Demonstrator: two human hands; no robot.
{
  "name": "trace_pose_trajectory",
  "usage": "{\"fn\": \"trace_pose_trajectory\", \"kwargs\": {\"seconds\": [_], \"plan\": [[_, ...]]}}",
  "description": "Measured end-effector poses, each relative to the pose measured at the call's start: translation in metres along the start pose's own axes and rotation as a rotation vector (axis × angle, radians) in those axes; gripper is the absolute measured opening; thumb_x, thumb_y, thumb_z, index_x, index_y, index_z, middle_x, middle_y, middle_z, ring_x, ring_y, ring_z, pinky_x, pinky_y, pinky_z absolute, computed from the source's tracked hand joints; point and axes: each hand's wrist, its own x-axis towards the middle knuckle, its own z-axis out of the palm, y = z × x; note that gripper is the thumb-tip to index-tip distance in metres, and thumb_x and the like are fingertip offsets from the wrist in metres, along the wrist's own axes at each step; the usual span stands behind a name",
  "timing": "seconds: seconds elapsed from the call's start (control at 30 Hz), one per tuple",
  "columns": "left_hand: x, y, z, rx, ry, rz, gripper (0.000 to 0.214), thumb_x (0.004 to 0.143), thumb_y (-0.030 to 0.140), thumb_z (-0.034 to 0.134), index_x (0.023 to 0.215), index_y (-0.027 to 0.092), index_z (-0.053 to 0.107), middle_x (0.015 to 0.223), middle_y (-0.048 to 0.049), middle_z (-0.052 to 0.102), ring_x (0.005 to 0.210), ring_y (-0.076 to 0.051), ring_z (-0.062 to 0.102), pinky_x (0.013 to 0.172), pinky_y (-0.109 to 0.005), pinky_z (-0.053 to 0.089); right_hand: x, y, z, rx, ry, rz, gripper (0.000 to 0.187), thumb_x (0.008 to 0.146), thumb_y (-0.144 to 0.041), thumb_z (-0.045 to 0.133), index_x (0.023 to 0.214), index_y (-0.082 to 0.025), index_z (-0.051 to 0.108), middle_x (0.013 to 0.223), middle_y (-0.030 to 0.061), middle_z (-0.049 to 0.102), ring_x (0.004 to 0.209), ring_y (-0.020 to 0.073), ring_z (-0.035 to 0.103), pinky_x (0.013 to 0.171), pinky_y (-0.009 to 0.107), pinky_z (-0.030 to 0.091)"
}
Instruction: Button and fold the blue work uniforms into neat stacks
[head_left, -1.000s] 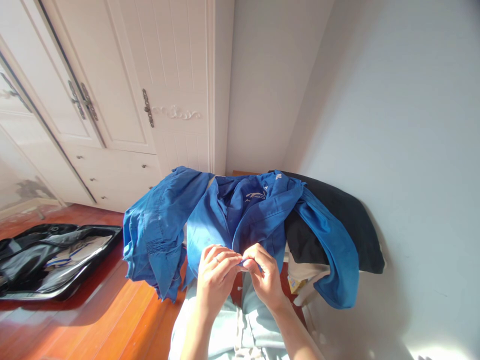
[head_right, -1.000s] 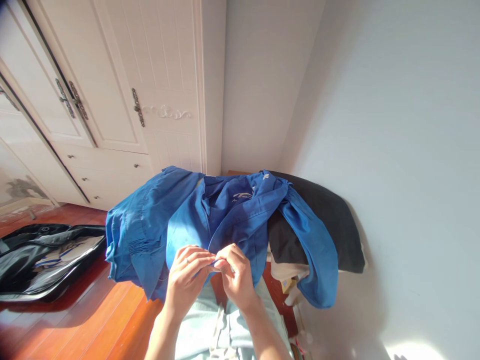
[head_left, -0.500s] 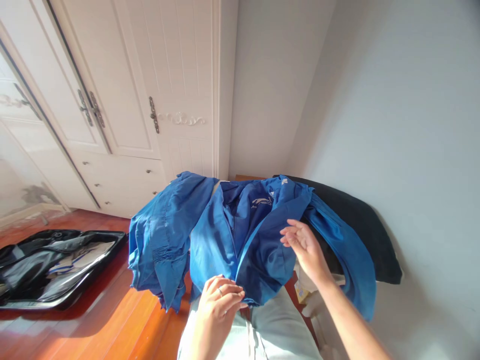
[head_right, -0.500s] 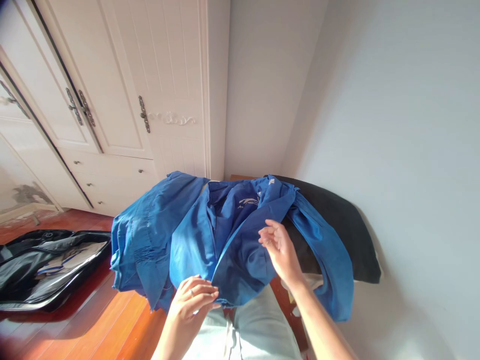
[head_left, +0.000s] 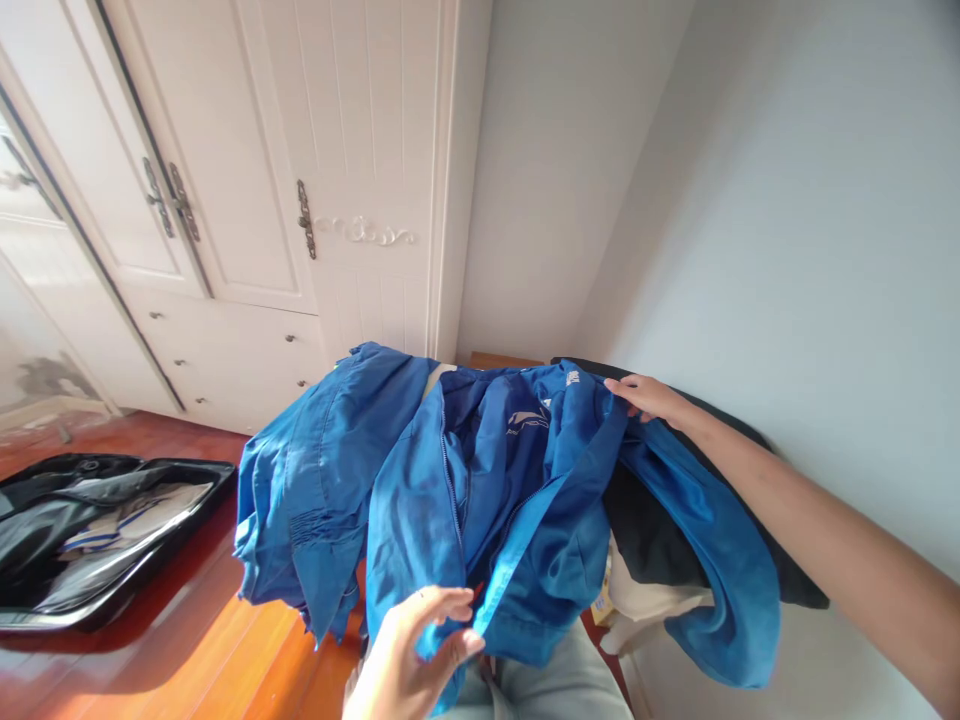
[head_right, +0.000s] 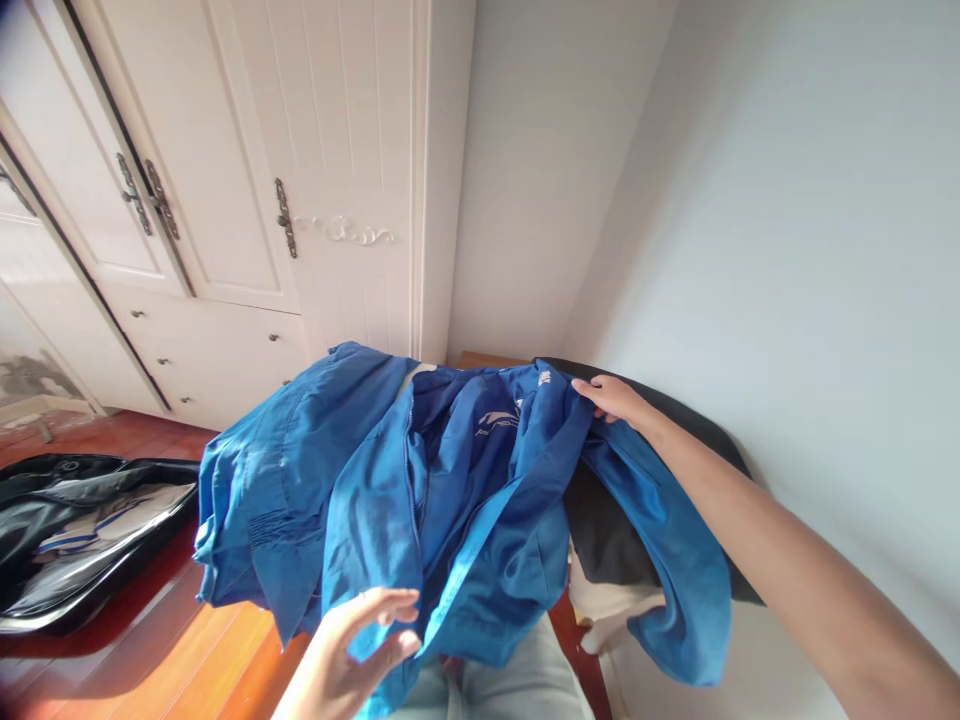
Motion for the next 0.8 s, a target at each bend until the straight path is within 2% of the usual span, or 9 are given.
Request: {"fn": "trace_pose_trajectory", "kwargs": {"seconds": [0.07,0.13,0.27,0.33,0.4,0.47,0.53,0.63,0.8], "plan": [[0.031,0.008,-0.012,-0.093,0.040,-0.010,0.026,0.086,0.039,0.064,0.109,0.030,0.069,0.088,-0.0012,0.076,0.072,-0.019,0.072,0.064,-0.029,0.061,0.002,-0.005,0.007,0.178,0.033,-0.035,0.050,0.074,-0.043,0.074,0.113,-0.012,0.064,0.090,0.0128,0.071,0.071,0.0222,0.066,0.057,0.030,0.052],[0.072,0.011,-0.023,-0.089,0.122,-0.060,0.028,0.086,0.041,0.064,0.108,0.025,0.068,0.093,-0.0035,0.075,0.077,-0.019,0.071,0.068,-0.030,0.060,0.003,-0.009,0.012,0.333,0.113,-0.074,0.060,0.067,-0.027,0.077,0.122,-0.012,0.058,0.095,0.0116,0.070,0.073,0.0200,0.065,0.061,0.029,0.053],[0.158,-0.008,-0.030,0.035,0.278,-0.270,0.043,0.088,0.050,0.055,0.114,0.017,0.065,0.105,-0.0104,0.073,0.094,-0.023,0.069,0.079,-0.033,0.056,-0.006,-0.013,0.011,0.580,0.121,-0.219,0.069,0.063,-0.021,0.077,0.127,-0.015,0.053,0.097,0.0081,0.069,0.082,0.0192,0.065,0.070,0.030,0.054],[0.193,-0.023,-0.022,0.229,0.174,-0.369,0.054,0.083,0.055,0.059,0.116,0.013,0.064,0.112,-0.0148,0.070,0.103,-0.028,0.066,0.085,-0.036,0.053,-0.016,-0.016,0.006,0.679,0.078,-0.284,0.069,0.061,-0.025,0.079,0.126,-0.019,0.054,0.097,0.0068,0.069,0.084,0.0195,0.065,0.072,0.031,0.054],[0.216,-0.034,-0.010,0.373,0.013,-0.389,0.054,0.082,0.058,0.059,0.110,0.012,0.067,0.106,-0.0169,0.071,0.103,-0.032,0.066,0.082,-0.036,0.051,-0.029,-0.021,0.001,0.745,0.028,-0.320,0.069,0.061,-0.029,0.081,0.125,-0.021,0.055,0.101,0.0068,0.069,0.084,0.0198,0.065,0.072,0.032,0.055],[0.227,-0.037,0.005,0.449,-0.065,-0.374,0.042,0.086,0.050,0.056,0.102,0.014,0.071,0.100,-0.0153,0.073,0.101,-0.032,0.066,0.078,-0.034,0.050,-0.042,-0.024,-0.002,0.782,-0.019,-0.329,0.069,0.060,-0.031,0.082,0.124,-0.022,0.056,0.104,0.0070,0.068,0.085,0.0197,0.066,0.070,0.032,0.055],[0.227,-0.033,0.017,0.468,-0.060,-0.369,0.029,0.088,0.038,0.052,0.092,0.019,0.073,0.094,-0.0114,0.074,0.095,-0.029,0.068,0.073,-0.032,0.048,-0.050,-0.024,-0.003,0.811,-0.058,-0.315,0.068,0.060,-0.031,0.083,0.123,-0.023,0.057,0.104,0.0064,0.068,0.083,0.0188,0.066,0.068,0.030,0.055],[0.218,-0.025,0.029,0.424,-0.018,-0.354,0.026,0.088,0.030,0.049,0.082,0.023,0.074,0.086,-0.0069,0.075,0.087,-0.026,0.069,0.069,-0.030,0.046,-0.055,-0.019,-0.002,0.846,-0.093,-0.285,0.066,0.061,-0.031,0.083,0.121,-0.023,0.058,0.101,0.0050,0.068,0.078,0.0164,0.065,0.066,0.028,0.054],[0.221,-0.022,0.030,0.441,0.094,-0.302,0.029,0.088,0.031,0.050,0.108,0.019,0.067,0.111,-0.0100,0.070,0.100,-0.026,0.066,0.080,-0.032,0.048,-0.052,-0.009,0.004,0.917,-0.125,-0.254,0.065,0.060,-0.029,0.085,0.119,-0.023,0.059,0.095,0.0020,0.069,0.072,0.0129,0.063,0.062,0.025,0.052]]}}
